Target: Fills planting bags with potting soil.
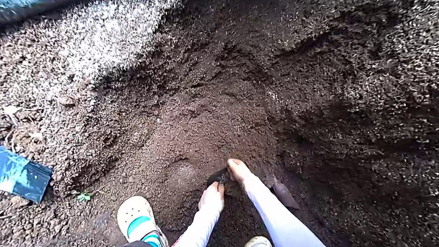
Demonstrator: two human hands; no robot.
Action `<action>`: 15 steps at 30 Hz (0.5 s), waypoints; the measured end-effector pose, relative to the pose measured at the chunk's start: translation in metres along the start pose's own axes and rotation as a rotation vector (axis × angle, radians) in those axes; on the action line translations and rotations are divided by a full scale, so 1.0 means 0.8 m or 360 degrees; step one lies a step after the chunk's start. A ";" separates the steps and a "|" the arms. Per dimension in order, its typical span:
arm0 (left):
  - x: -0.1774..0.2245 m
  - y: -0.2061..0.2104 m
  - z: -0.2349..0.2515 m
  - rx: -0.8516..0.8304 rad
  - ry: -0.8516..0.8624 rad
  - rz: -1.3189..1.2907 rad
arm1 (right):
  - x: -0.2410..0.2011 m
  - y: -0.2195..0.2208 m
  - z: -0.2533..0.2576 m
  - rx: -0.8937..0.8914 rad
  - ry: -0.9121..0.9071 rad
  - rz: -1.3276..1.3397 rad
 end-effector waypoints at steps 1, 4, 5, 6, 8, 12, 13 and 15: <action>0.002 -0.004 0.003 0.0011 0.0008 -0.0008 | -0.014 -0.009 -0.004 0.0030 -0.0067 0.0138; 0.001 -0.003 0.001 -0.0023 0.0010 -0.0006 | -0.053 -0.040 -0.047 0.0128 -0.0389 0.0592; 0.002 -0.002 0.000 -0.0025 0.0011 -0.0012 | -0.055 -0.038 -0.051 0.0152 -0.0386 0.0558; 0.003 -0.001 0.000 -0.0017 0.0010 -0.0019 | -0.045 -0.028 -0.049 0.0110 -0.0289 0.0397; 0.002 0.002 -0.001 0.0027 0.0008 -0.0046 | -0.005 0.010 -0.023 -0.0063 -0.0123 0.0211; 0.010 -0.009 0.000 0.0002 -0.0057 0.0069 | -0.032 -0.018 -0.041 -0.0043 -0.0378 0.0600; 0.009 -0.008 0.001 -0.0014 -0.0057 0.0097 | -0.039 -0.033 -0.054 0.0015 -0.0514 0.0757; 0.003 -0.004 0.000 0.0004 -0.0007 0.0100 | -0.041 -0.049 -0.073 0.0128 -0.0596 0.1007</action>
Point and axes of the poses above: each hand's wrist, its own z-axis towards the middle knuckle, its own y-axis out of the palm, x = y × z, the point moved 3 cm from there along z, towards the middle knuckle, and after that the axes turned 7 degrees about -z, right-handed, at the moved point
